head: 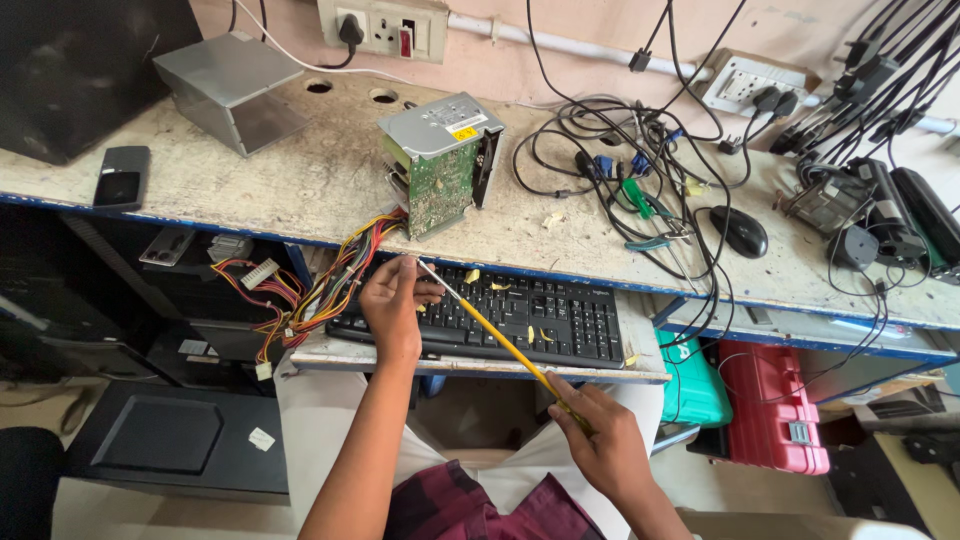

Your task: The person uses a screwdriver to remove screws from a power supply unit, then uses pliers to detach a component. The unit is opened and internal parts are handled.

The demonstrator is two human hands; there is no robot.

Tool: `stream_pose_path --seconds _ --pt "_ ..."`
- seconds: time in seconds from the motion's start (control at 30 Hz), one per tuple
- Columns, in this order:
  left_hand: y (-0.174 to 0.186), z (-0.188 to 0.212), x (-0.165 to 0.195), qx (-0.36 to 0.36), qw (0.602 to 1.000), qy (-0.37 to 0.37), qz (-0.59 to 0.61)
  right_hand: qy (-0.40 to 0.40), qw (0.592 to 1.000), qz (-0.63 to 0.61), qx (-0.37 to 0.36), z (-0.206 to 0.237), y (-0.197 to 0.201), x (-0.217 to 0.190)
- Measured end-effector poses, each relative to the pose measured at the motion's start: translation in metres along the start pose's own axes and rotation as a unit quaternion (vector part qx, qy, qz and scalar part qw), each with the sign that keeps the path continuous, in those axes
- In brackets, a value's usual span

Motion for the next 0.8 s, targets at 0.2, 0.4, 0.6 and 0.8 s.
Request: stream_pose_path --seconds 0.2,0.4,0.6,0.8 --pt "0.002 -0.001 -0.001 -0.003 1.000 0.011 0.008 0.018 1.000 0.013 0.012 0.001 -0.003 0.006" --pt "0.004 -0.002 -0.004 -0.025 0.999 0.026 0.023 0.026 0.999 -0.012 0.032 0.000 -0.015 0.014" --pt "0.003 -0.003 -0.001 -0.031 0.999 0.034 0.027 0.004 0.998 -0.062 0.016 -0.001 -0.023 0.020" --pt "-0.011 0.009 0.025 0.007 0.991 -0.032 -0.129 -0.006 0.996 -0.086 0.033 0.000 -0.026 0.026"
Point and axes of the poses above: each hand's wrist, its own z-axis away from the middle knuckle, its own y-axis out of the back of the hand, x = y × z, the point moved 1 cm from there along -z, towards the middle knuckle, and after that the axes turned 12 degrees about -x, right-handed, at the moved point
